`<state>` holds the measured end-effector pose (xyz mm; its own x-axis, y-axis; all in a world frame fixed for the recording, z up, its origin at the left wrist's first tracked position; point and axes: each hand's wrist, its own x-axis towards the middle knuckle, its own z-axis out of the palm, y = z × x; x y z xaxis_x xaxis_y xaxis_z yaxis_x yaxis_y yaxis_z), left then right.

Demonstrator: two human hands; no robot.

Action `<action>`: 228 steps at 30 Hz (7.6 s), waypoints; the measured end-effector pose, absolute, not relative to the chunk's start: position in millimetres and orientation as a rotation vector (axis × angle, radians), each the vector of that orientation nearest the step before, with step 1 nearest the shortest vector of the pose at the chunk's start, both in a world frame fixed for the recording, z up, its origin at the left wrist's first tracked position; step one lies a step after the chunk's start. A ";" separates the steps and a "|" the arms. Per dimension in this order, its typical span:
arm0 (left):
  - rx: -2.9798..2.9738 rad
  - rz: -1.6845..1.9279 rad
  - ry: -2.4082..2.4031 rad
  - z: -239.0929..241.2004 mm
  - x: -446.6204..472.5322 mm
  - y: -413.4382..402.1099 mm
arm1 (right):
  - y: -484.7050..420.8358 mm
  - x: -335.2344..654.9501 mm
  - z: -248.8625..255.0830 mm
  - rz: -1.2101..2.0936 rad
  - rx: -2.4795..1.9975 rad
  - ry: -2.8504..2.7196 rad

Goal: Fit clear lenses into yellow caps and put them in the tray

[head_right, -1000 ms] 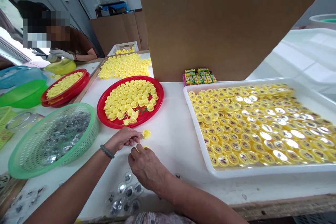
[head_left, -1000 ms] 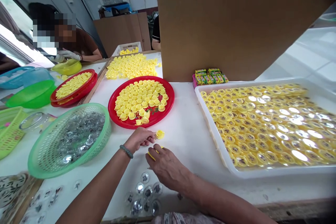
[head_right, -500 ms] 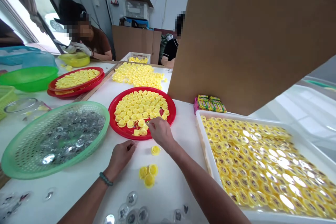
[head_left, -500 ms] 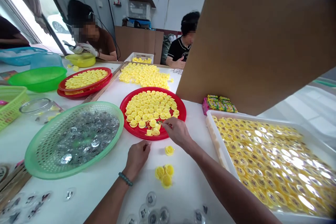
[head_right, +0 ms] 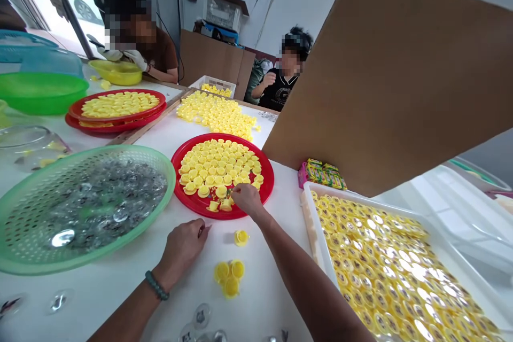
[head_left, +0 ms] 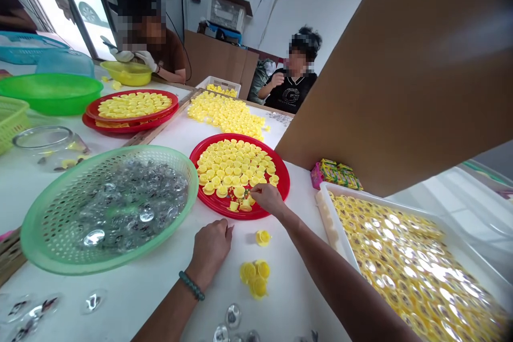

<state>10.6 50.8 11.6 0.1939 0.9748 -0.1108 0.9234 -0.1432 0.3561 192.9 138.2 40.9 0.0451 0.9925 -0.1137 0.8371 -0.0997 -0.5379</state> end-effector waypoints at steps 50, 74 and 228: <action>2.132 0.165 1.814 15.1 10.7 49.2 | 115.1 203.1 37.2 0.302 -1.377 -2.506; 2.132 0.160 1.857 15.8 8.6 50.7 | 128.9 194.0 66.8 0.289 -1.531 -2.219; 2.015 0.278 1.859 17.8 0.8 51.2 | 156.5 150.3 37.5 0.291 -1.579 -2.793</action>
